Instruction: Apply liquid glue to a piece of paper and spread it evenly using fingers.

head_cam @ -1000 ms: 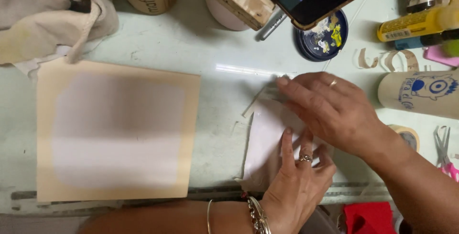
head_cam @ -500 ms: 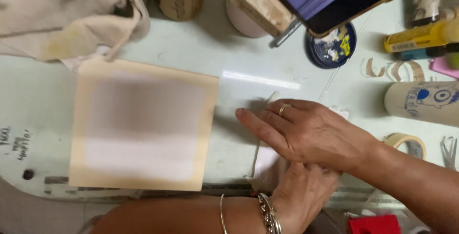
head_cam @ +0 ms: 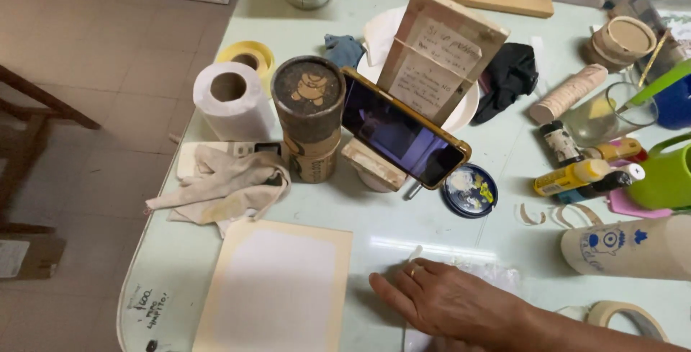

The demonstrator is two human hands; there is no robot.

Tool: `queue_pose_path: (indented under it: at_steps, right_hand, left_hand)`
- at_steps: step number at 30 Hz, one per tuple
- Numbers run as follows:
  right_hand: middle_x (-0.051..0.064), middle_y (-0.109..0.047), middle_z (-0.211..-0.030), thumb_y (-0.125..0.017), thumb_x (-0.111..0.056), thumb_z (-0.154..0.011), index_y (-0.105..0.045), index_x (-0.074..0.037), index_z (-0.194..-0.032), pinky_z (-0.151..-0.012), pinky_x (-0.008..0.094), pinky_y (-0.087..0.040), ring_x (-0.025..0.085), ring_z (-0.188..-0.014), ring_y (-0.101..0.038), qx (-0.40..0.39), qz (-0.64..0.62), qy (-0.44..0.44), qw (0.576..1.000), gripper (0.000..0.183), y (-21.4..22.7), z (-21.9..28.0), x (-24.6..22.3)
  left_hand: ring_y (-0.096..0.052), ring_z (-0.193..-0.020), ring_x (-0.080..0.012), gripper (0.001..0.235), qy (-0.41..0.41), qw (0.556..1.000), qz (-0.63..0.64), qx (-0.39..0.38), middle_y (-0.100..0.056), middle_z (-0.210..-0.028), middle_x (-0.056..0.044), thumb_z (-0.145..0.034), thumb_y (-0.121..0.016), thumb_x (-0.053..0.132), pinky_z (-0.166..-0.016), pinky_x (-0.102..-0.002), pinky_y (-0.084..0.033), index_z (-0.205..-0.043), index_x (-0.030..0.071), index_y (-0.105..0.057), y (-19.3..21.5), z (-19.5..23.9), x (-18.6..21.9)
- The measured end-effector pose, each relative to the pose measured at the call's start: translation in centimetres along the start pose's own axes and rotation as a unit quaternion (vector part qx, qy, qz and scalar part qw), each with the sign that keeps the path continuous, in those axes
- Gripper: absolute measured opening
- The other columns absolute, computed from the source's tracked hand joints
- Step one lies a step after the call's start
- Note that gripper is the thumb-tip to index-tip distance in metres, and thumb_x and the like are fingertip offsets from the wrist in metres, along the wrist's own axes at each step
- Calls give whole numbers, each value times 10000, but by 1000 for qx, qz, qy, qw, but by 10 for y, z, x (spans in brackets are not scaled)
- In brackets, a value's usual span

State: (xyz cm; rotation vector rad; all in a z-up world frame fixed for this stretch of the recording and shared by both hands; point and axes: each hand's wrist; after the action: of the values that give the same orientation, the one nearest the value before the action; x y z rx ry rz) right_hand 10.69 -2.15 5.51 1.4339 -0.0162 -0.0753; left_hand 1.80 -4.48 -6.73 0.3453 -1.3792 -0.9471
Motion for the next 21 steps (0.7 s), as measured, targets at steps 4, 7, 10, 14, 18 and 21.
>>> queue_pose_path:
  at_steps: [4,7,10,14,18,21]
  right_hand:
    - [151,-557,-943,-477,73,-742,-386,67,-1245,-497,321,-481,238,-676,-551,20,97,-24,995,511,-18,1,-2]
    - [231,-562,-961,-473,56,-713,-358,87,-1249,-600,394,-508,327,-758,-587,26,-21,-64,997,549,-24,2,5]
    - [266,-558,-988,-526,45,-742,-291,80,-1279,-634,401,-523,380,-772,-618,32,-186,-130,973,587,-29,12,24]
    - [138,-579,-829,-553,-33,-867,-376,14,-1193,-513,393,-442,277,-620,-553,100,-210,-174,957,374,-11,16,29]
    - [136,-614,-877,-577,17,-850,-348,50,-1226,-493,362,-470,273,-669,-598,89,-163,-211,960,441,-11,23,34]
    - [205,-608,-951,-535,23,-851,-348,86,-1229,-595,381,-506,319,-792,-614,74,-180,-254,947,427,-11,26,38]
  left_hand:
    - [-129,-1248,-429,630,3,998,40,-48,-221,-1408,-124,-823,-355,320,-974,-571,-50,-1428,193,-233,10,9,7]
    - [-88,-1254,-459,658,7,993,77,-93,-154,-1448,-147,-820,-333,317,-978,-571,-29,-1446,185,-181,17,18,15]
    - [-557,-789,-194,197,-164,958,-210,109,-615,-904,70,-739,-584,220,-766,-440,-366,-914,249,-669,74,40,12]
    - [-590,-749,-181,236,-193,957,-215,-23,-540,-977,157,-821,-500,206,-1017,-671,-190,-962,316,-653,87,45,13]
    - [-307,-1265,-422,403,-200,937,-264,-113,-400,-1256,60,-802,-420,449,-1006,-701,-143,-1166,308,-519,92,45,15]
    - [-279,-1314,-443,327,-177,951,-248,-59,-444,-1238,42,-803,-459,280,-1013,-657,-176,-1115,285,-558,85,44,14]
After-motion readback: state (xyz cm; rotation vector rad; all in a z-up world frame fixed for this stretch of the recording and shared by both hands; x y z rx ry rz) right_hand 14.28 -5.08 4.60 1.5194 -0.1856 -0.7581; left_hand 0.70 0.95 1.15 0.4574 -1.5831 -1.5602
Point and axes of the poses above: each hand's wrist, its own z-axis away from the middle knuckle, its own y-axis out of the back of the hand, x = y × z
